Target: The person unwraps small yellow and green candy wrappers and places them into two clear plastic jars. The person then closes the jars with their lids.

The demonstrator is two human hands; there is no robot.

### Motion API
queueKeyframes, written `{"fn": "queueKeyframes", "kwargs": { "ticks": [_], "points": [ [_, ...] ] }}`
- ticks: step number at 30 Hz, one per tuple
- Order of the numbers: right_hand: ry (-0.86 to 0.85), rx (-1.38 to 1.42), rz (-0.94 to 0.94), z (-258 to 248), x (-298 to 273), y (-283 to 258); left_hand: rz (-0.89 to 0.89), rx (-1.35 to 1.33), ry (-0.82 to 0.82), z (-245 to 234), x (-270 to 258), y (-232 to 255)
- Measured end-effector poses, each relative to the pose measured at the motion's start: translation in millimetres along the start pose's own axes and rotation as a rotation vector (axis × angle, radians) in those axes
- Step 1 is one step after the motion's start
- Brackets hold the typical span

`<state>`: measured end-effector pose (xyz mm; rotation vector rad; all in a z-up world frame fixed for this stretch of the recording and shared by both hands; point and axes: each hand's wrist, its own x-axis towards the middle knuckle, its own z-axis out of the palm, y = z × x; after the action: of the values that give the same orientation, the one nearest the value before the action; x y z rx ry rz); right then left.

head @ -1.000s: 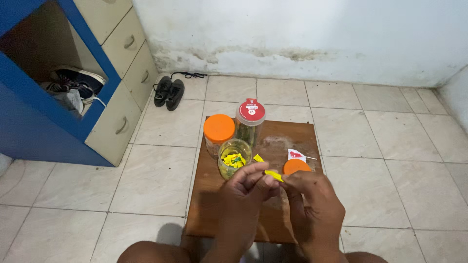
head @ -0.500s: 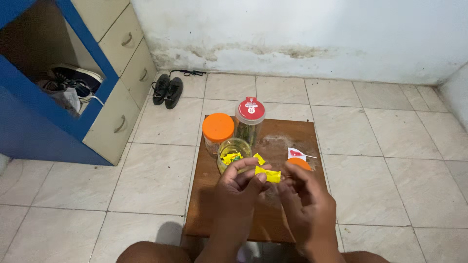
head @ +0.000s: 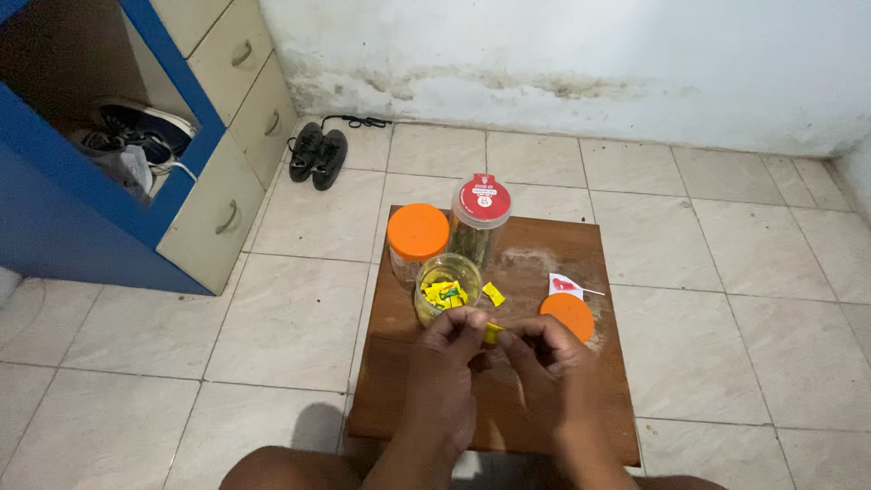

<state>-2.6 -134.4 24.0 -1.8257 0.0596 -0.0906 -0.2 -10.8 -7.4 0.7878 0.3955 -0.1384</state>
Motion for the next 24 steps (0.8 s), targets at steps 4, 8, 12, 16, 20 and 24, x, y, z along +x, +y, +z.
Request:
{"fn": "queueKeyframes", "kwargs": {
  "ticks": [4, 8, 12, 16, 20, 24],
  "points": [
    [0.089, -0.277, 0.064, 15, 17, -1, 0.228, 0.221, 0.134, 4, 6, 14],
    [0.046, -0.473, -0.026, 17, 44, -2, 0.373, 0.550, 0.206, -6, 9, 46],
    [-0.068, -0.458, -0.319, 7, 88, 20, 0.379, 0.485, 0.092, -11, 11, 62],
    [-0.033, -0.476, -0.076, -10, 122, 75, 0.438, 0.524, 0.116, -17, 14, 59],
    [-0.145, -0.637, 0.020, 1, 140, 137, 0.366, 0.530, 0.071, -25, 20, 45],
    [-0.224, -0.883, 0.003, 18, 149, 158, 0.390, 0.542, 0.023, -35, 20, 36]
  ]
}}
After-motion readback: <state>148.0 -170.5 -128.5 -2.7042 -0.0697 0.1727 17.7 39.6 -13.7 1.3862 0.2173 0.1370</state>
